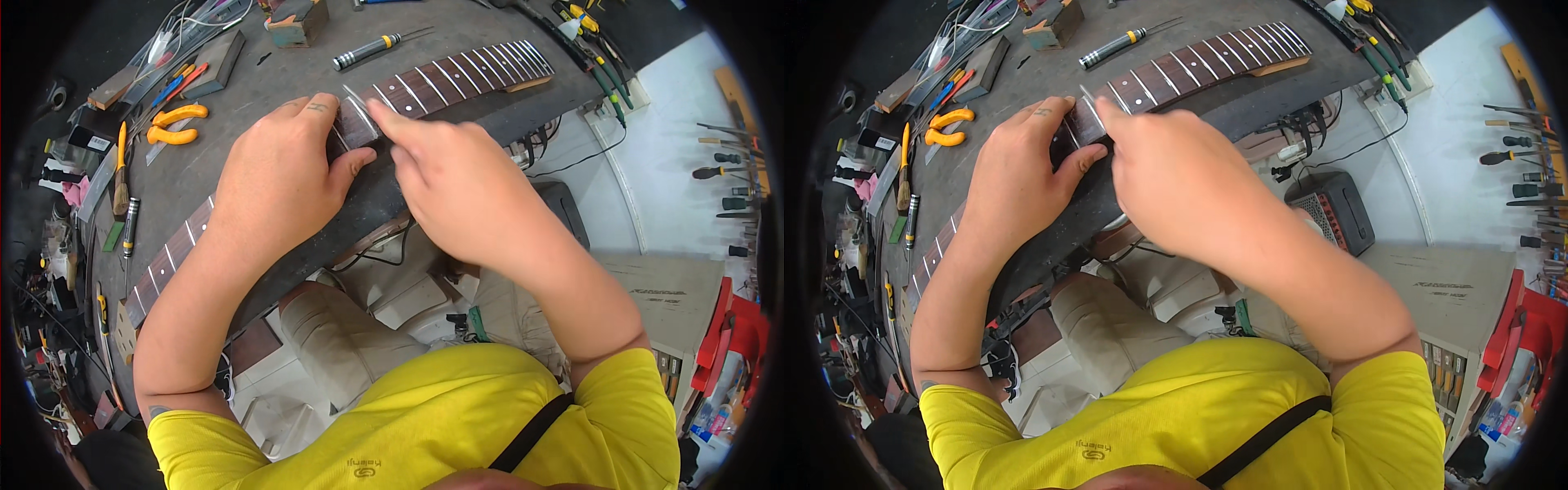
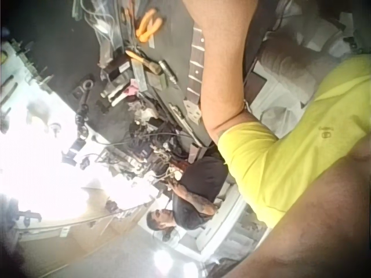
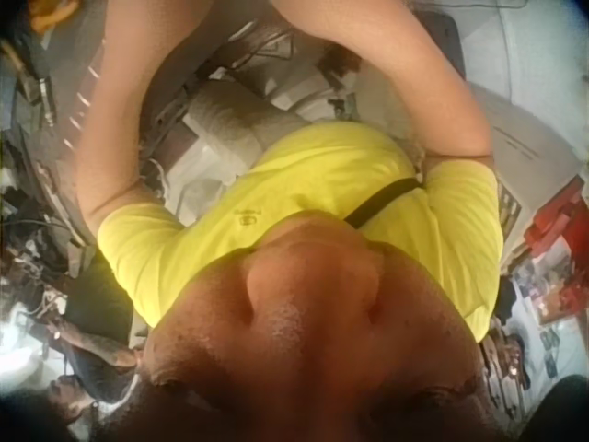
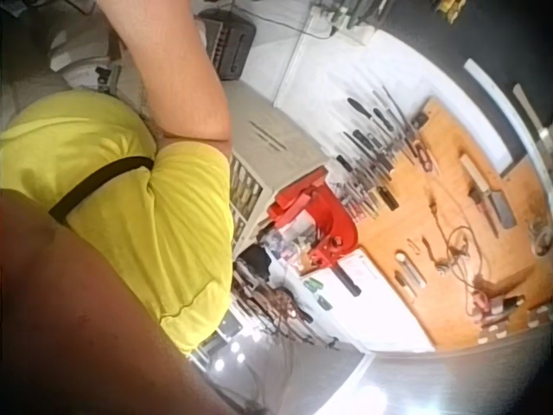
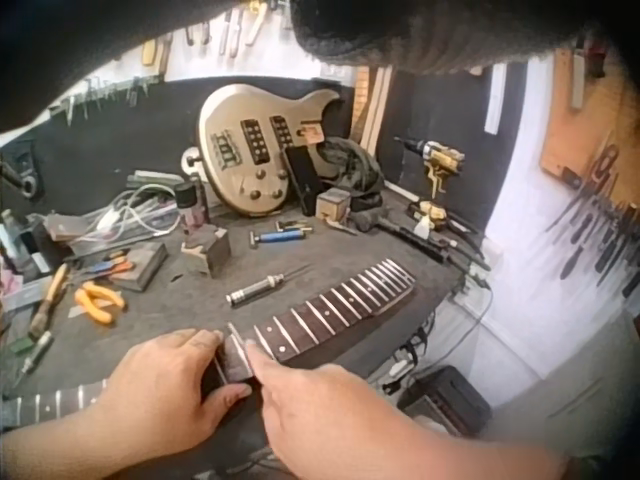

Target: The person files and shapes the fret edges along a detached guitar neck fretboard using a small metal file by hand.

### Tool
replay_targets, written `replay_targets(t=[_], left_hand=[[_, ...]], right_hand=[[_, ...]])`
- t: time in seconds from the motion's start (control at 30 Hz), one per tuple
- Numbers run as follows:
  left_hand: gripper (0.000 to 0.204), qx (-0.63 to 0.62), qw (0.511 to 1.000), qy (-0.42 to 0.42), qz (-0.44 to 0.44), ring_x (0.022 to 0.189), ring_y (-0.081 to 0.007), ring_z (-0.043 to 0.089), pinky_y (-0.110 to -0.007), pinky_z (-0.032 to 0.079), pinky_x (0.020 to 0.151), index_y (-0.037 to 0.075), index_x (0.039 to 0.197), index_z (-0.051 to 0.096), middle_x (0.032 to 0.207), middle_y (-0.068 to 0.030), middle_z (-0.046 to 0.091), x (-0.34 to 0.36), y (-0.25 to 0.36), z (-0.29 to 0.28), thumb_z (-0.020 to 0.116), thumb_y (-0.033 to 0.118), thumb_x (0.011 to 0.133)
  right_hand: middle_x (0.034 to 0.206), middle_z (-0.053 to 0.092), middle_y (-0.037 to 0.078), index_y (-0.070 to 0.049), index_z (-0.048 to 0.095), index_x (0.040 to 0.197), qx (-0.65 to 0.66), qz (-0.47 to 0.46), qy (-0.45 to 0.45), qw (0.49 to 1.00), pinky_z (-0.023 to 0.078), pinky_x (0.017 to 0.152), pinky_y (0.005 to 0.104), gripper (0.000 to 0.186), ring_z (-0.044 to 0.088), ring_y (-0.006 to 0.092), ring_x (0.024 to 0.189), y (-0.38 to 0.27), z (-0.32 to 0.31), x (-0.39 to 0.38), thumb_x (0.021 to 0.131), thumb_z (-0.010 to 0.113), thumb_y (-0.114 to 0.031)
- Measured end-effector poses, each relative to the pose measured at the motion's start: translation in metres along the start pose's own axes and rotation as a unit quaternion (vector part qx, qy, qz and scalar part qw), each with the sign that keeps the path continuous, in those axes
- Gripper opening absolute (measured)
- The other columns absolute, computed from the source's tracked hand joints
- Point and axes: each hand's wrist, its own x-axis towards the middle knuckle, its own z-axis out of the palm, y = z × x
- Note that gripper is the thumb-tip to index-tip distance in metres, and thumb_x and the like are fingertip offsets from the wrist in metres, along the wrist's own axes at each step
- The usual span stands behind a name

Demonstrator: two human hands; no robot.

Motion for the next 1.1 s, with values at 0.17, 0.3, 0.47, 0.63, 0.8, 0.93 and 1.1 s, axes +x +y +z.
replay_targets(t=[0.17,0.3,0.47,0.63,0.8,0.93,1.1], left_hand=[[0.050,0.004,1.000,0.004,-0.015,0.109,-0.0501,0.074,-0.053,0.060,0.091,-0.005,0.128,0.072,0.116,-0.0278,0.078,-0.005,-0.006,0.000,0.091,0.026,0.092],[0.050,-0.001,1.000,-0.001,-0.011,0.109,-0.0500,0.074,-0.052,0.060,0.091,-0.005,0.128,0.073,0.117,-0.0278,0.078,-0.002,-0.002,-0.001,0.091,0.025,0.092],[0.051,0.005,1.000,-0.002,-0.009,0.110,-0.0494,0.075,-0.052,0.061,0.092,-0.006,0.129,0.073,0.118,-0.0276,0.078,-0.004,-0.004,-0.001,0.092,0.025,0.092],[0.053,0.003,1.000,0.005,-0.003,0.110,-0.0497,0.075,-0.052,0.061,0.093,-0.005,0.130,0.073,0.118,-0.0279,0.078,-0.004,-0.004,0.000,0.092,0.026,0.092],[0.054,0.006,1.000,-0.011,-0.015,0.112,-0.0494,0.075,-0.052,0.061,0.095,-0.006,0.131,0.073,0.120,-0.0280,0.079,-0.003,-0.002,-0.003,0.092,0.026,0.092],[0.053,-0.006,1.000,0.007,0.000,0.112,-0.0500,0.074,-0.053,0.060,0.095,-0.006,0.130,0.073,0.119,-0.0281,0.078,-0.005,-0.004,0.000,0.092,0.026,0.092],[0.054,0.003,1.000,0.002,0.002,0.111,-0.0493,0.075,-0.052,0.061,0.095,-0.006,0.131,0.073,0.120,-0.0280,0.078,-0.002,-0.005,0.000,0.092,0.026,0.092]], right_hand=[[0.087,0.070,0.032,-0.002,0.063,0.158,-0.003,-0.030,0.006,1.000,0.057,0.078,0.0533,0.050,0.071,0.0515,0.083,-0.006,-0.001,-0.014,0.107,0.059,-0.005],[0.089,0.071,0.032,-0.001,0.065,0.155,0.017,0.011,-0.014,1.000,0.057,0.080,0.0556,0.048,0.072,0.0522,0.085,-0.005,-0.002,-0.008,0.107,0.060,-0.005],[0.088,0.072,0.031,0.000,0.066,0.154,-0.047,-0.038,0.009,0.998,0.057,0.080,0.0556,0.047,0.071,0.0526,0.084,-0.004,0.004,0.003,0.107,0.060,-0.005],[0.088,0.072,0.031,0.003,0.063,0.155,-0.020,-0.001,-0.005,1.000,0.057,0.080,0.0570,0.049,0.072,0.0531,0.086,-0.009,0.001,-0.011,0.107,0.060,-0.005],[0.088,0.072,0.031,0.003,0.062,0.156,-0.004,-0.009,0.012,1.000,0.057,0.080,0.0578,0.050,0.072,0.0529,0.086,-0.006,0.006,0.000,0.107,0.060,-0.005],[0.091,0.072,0.033,0.005,0.064,0.152,-0.003,0.028,-0.028,0.999,0.056,0.081,0.0584,0.046,0.072,0.0534,0.089,-0.015,-0.003,-0.015,0.108,0.058,-0.006],[0.090,0.072,0.032,0.001,0.064,0.155,-0.028,-0.022,0.016,0.999,0.056,0.080,0.0576,0.048,0.072,0.0528,0.088,-0.002,0.008,0.015,0.107,0.059,-0.005]])
